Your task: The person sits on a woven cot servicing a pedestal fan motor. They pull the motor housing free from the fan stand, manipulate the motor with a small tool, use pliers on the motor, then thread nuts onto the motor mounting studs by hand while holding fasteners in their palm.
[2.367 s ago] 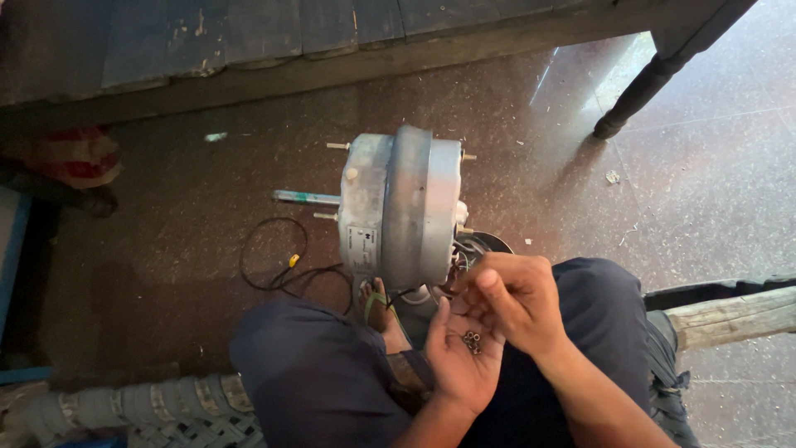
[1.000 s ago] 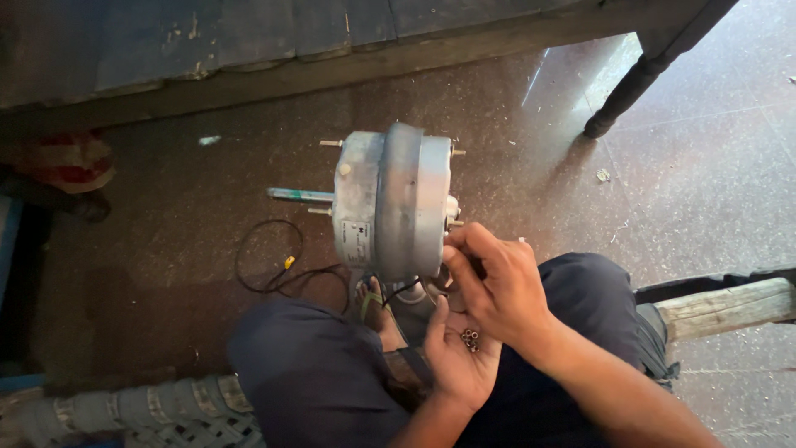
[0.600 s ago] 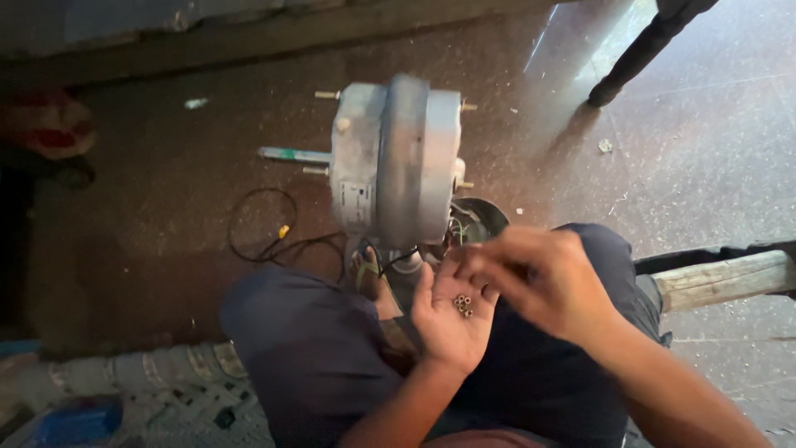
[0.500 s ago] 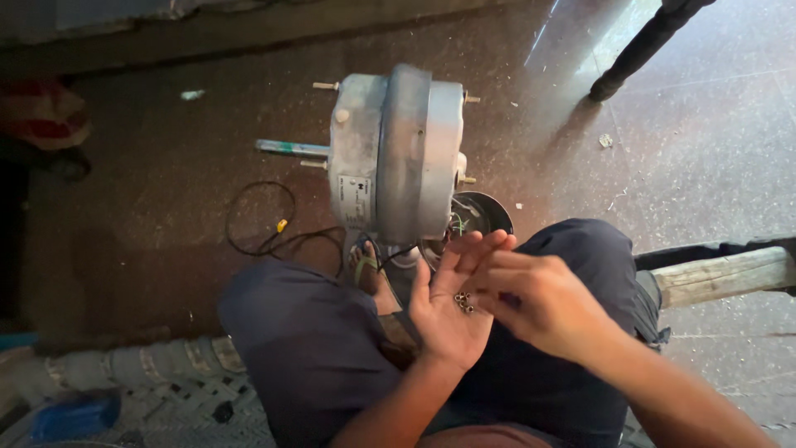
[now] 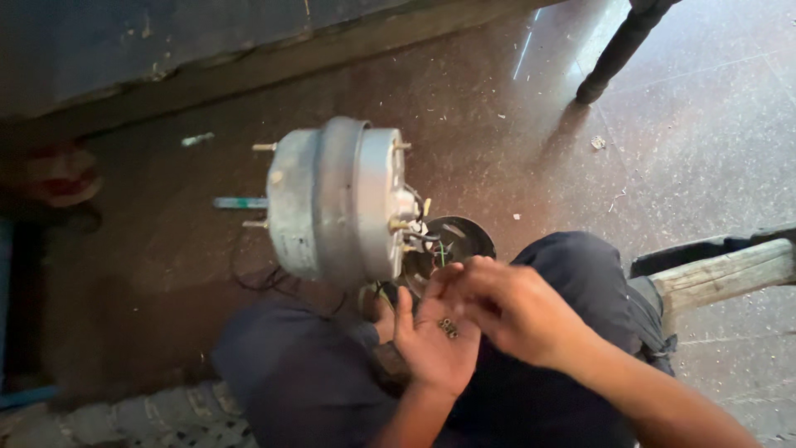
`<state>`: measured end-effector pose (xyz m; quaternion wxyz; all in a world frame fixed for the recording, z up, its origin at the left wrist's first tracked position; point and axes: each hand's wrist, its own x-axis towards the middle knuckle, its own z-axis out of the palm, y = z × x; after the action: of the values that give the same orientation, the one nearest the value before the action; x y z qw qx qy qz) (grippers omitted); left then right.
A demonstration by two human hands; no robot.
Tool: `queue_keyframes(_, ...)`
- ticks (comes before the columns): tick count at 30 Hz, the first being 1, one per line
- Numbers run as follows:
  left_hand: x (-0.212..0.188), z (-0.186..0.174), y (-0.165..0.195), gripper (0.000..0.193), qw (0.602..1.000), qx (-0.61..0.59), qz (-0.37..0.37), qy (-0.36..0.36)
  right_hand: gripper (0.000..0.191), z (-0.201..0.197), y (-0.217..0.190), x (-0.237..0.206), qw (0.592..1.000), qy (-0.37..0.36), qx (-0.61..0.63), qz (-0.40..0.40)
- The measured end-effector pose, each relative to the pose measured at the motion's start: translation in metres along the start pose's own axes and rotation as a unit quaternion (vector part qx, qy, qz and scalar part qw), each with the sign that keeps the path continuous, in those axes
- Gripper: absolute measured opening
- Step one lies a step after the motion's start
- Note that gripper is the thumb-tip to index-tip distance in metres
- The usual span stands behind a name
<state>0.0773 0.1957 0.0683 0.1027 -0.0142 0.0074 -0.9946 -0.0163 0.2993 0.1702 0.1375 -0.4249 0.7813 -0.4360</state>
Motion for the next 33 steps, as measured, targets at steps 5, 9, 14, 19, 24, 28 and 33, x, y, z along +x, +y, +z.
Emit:
queue_keyframes(5,0.005,-0.006,-0.005,0.067,0.999,0.029,-0.016,0.025,0.012,-0.025,0.014,0.070,0.966,0.120,0.211,0.089)
queue_keyframes(9,0.008,-0.003,-0.007,0.066,0.999,0.025,-0.019,0.029,0.009,-0.014,0.026,0.105,0.926,0.055,0.370,0.055)
queue_keyframes(14,0.010,-0.003,-0.006,0.066,0.997,0.036,-0.026,0.057,0.008,-0.007,0.038,0.102,0.899,0.059,0.429,0.069)
queue_keyframes(19,0.010,-0.005,-0.007,0.065,0.998,0.034,-0.028,0.054,0.008,-0.006,0.041,0.101,0.907,0.042,0.412,0.074)
queue_keyframes(24,0.010,-0.004,-0.004,0.064,0.997,0.039,-0.028,0.052,0.007,0.000,0.040,0.100,0.901,0.061,0.422,0.076)
queue_keyframes(28,0.009,-0.002,-0.005,0.064,0.998,0.040,-0.028,0.045,0.007,0.003,0.041,0.099,0.897,0.071,0.432,0.054)
queue_keyframes(33,0.007,-0.001,-0.006,0.064,0.998,0.047,-0.026,0.043,0.012,0.006,0.037,0.092,0.921,0.107,0.369,0.060)
